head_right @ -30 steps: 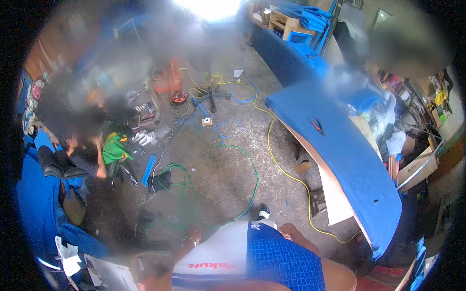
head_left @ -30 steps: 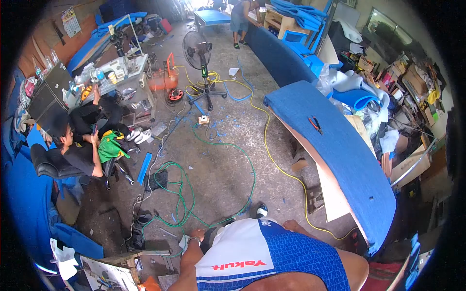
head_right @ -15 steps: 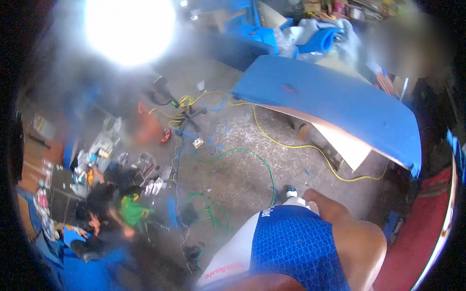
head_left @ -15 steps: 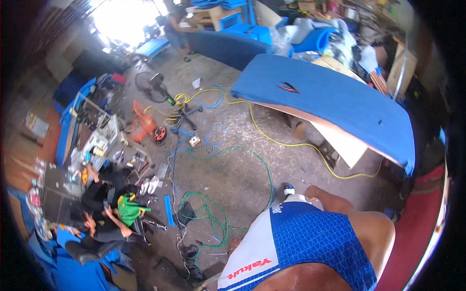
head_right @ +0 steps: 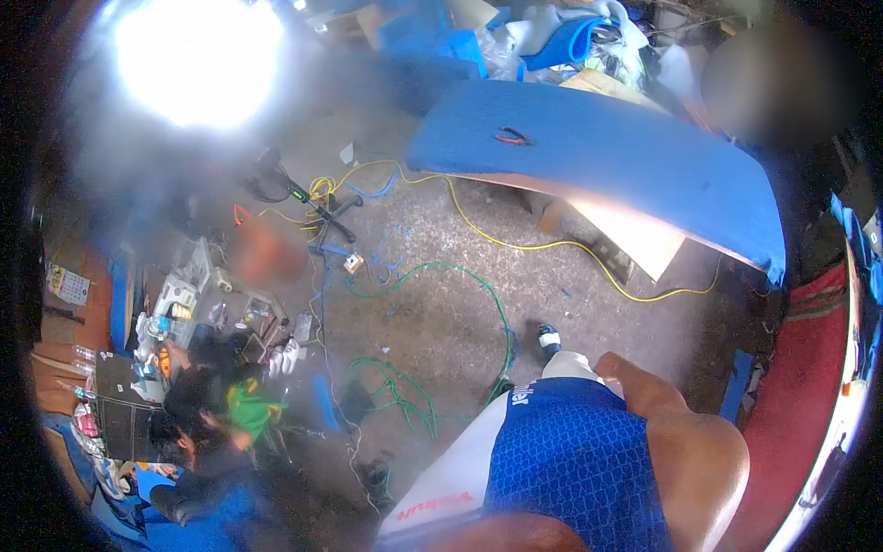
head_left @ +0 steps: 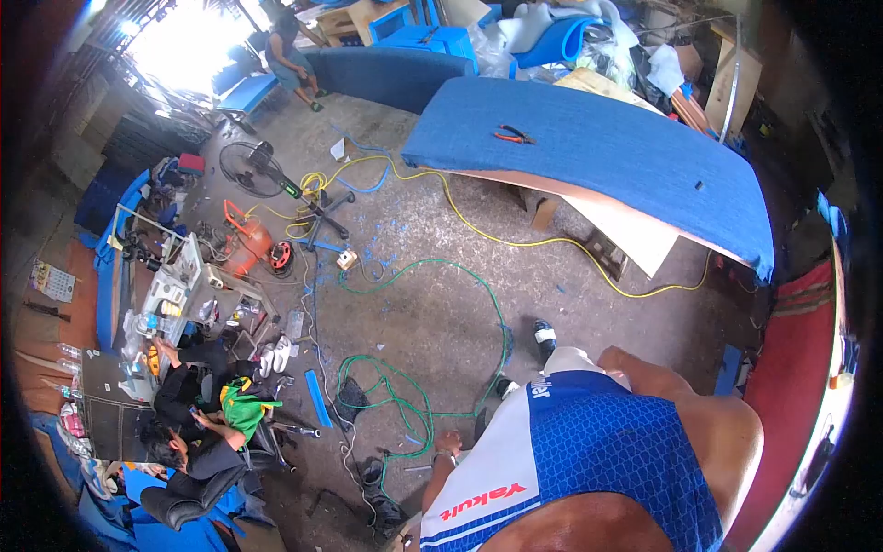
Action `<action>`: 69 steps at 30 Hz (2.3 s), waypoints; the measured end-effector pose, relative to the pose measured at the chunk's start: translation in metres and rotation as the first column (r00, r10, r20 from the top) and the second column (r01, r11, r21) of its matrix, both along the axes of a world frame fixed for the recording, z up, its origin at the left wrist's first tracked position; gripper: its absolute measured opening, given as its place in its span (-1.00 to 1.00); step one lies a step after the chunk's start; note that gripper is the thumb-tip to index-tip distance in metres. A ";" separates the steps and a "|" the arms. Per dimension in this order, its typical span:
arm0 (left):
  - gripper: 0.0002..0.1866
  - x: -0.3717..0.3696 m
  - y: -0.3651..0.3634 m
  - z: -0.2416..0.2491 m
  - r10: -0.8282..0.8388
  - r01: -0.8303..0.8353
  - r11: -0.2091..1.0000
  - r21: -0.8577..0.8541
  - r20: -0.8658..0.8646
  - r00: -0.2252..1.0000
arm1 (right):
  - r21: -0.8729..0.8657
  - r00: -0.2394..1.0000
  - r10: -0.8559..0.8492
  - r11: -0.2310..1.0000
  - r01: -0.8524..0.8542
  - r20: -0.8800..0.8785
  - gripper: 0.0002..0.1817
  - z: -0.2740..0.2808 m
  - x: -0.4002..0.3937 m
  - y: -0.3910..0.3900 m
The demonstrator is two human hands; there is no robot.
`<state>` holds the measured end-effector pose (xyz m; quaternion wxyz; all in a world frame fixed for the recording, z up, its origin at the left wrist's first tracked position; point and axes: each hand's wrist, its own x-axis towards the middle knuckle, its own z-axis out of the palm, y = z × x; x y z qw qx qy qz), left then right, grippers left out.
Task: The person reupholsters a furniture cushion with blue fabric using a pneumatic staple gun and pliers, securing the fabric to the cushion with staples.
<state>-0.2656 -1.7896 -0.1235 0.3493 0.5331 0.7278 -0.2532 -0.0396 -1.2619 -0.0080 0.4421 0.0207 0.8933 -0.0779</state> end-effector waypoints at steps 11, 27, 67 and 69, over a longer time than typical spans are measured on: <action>-0.63 0.032 -0.009 0.043 0.218 -0.220 0.976 -0.012 -0.091 0.972 | -0.022 0.982 0.094 0.995 -0.099 -0.162 -0.78 -0.004 0.008 0.031; -0.52 0.104 0.234 0.113 0.789 -0.827 0.550 0.119 0.252 0.561 | 0.038 0.896 -0.267 0.954 0.299 -0.355 -0.85 -0.090 0.267 0.115; -0.68 0.040 0.703 0.066 0.021 -0.004 0.985 0.172 -0.097 0.995 | -0.368 -0.245 -0.835 -0.455 0.811 0.492 -0.75 -0.074 0.407 0.409; -0.73 0.080 0.660 0.070 0.074 -0.073 0.992 0.106 -0.009 0.997 | -0.322 -0.205 -0.655 -0.590 0.740 0.727 -0.74 -0.088 0.433 0.470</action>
